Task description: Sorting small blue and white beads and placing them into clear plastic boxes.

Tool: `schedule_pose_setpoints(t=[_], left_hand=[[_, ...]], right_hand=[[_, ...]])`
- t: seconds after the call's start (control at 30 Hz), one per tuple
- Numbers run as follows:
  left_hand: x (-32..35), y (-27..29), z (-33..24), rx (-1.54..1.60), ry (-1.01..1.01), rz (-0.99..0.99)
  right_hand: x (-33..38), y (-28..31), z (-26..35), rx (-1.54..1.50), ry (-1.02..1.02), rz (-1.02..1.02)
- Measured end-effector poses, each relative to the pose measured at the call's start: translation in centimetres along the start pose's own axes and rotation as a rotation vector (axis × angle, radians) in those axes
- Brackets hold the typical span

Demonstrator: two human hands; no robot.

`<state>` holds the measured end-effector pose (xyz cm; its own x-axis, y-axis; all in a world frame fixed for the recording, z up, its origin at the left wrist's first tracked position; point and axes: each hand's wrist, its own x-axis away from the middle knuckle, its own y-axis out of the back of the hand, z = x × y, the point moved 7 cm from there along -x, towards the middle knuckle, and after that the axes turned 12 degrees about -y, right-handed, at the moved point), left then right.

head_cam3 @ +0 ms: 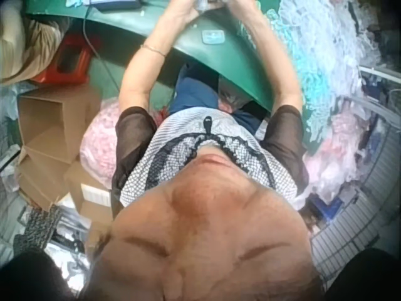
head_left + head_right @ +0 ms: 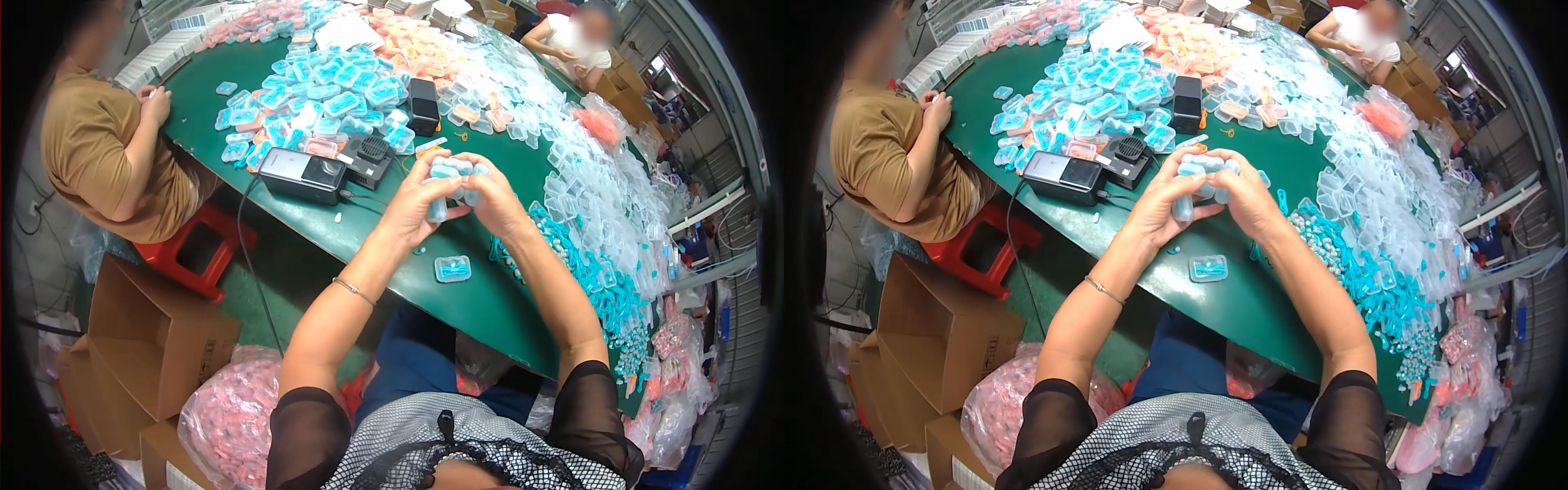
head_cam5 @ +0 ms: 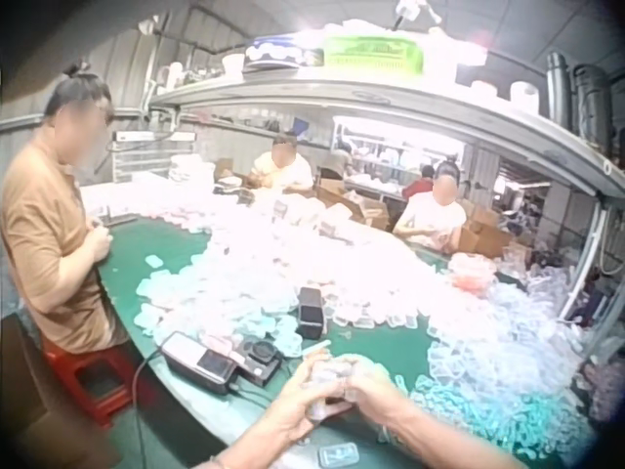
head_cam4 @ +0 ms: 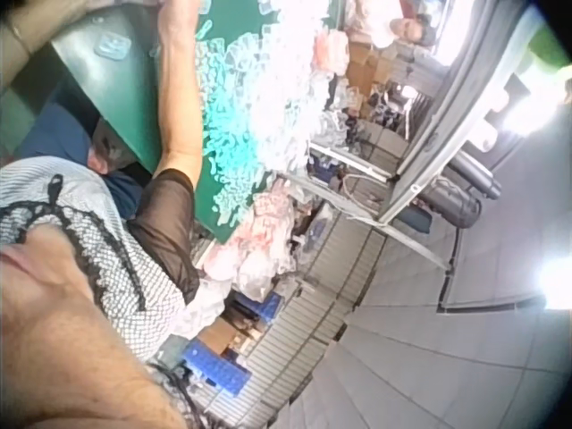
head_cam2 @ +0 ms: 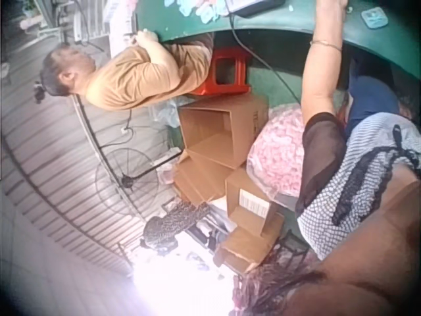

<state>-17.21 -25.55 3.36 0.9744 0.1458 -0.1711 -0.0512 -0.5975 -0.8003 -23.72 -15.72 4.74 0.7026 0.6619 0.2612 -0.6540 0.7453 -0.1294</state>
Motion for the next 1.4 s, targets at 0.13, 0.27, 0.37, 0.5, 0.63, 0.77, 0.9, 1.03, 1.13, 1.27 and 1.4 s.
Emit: schedule_pose_setpoints(t=[0.13, 0.27, 0.37, 0.5, 0.63, 0.77, 0.9, 1.03, 1.13, 1.27, 1.4], left_hand=[[0.1, 0.4, 0.1, 0.256, -0.054, -0.047], [0.0, 1.0, 0.1, 0.294, -0.107, -0.171], [-1.2, 1.9, -0.8, 0.313, -0.173, -0.221], [-6.4, 6.9, -8.4, 0.162, -0.322, -0.425], [-14.1, 12.7, -19.3, -0.121, -0.467, -0.415], [-17.0, 11.9, -22.6, -0.398, -0.540, -0.555], [-18.2, 12.0, -23.0, -1.046, -0.558, -0.677], [-15.4, 6.4, -18.5, -1.436, -0.729, -0.091], [-8.8, -0.8, -7.6, -1.627, -0.473, 0.360], [-3.4, -2.7, -2.2, -2.102, -0.366, 0.656], [-3.8, -1.8, 1.0, -2.229, -0.343, 0.683]], right_hand=[[0.3, -2.4, 2.0, 0.556, 0.385, -0.306], [0.7, -3.8, 3.0, 0.700, 0.443, -0.319], [1.6, -3.5, 3.8, 0.637, 0.596, -0.349], [6.0, -2.7, 4.0, 0.761, 0.462, -0.282], [10.5, -3.8, 0.1, 1.164, 0.464, -0.043], [12.2, -4.8, -2.2, 1.391, 0.450, -0.054], [11.1, -3.8, -3.5, 1.416, 0.395, -0.067], [10.5, -4.6, -2.4, 1.324, 0.522, -0.077], [9.7, -2.1, -1.9, 1.273, 0.470, -0.086], [5.5, 2.6, 1.9, 1.170, 0.562, -0.218], [0.8, 8.0, 1.5, 1.286, 0.476, -0.306]])
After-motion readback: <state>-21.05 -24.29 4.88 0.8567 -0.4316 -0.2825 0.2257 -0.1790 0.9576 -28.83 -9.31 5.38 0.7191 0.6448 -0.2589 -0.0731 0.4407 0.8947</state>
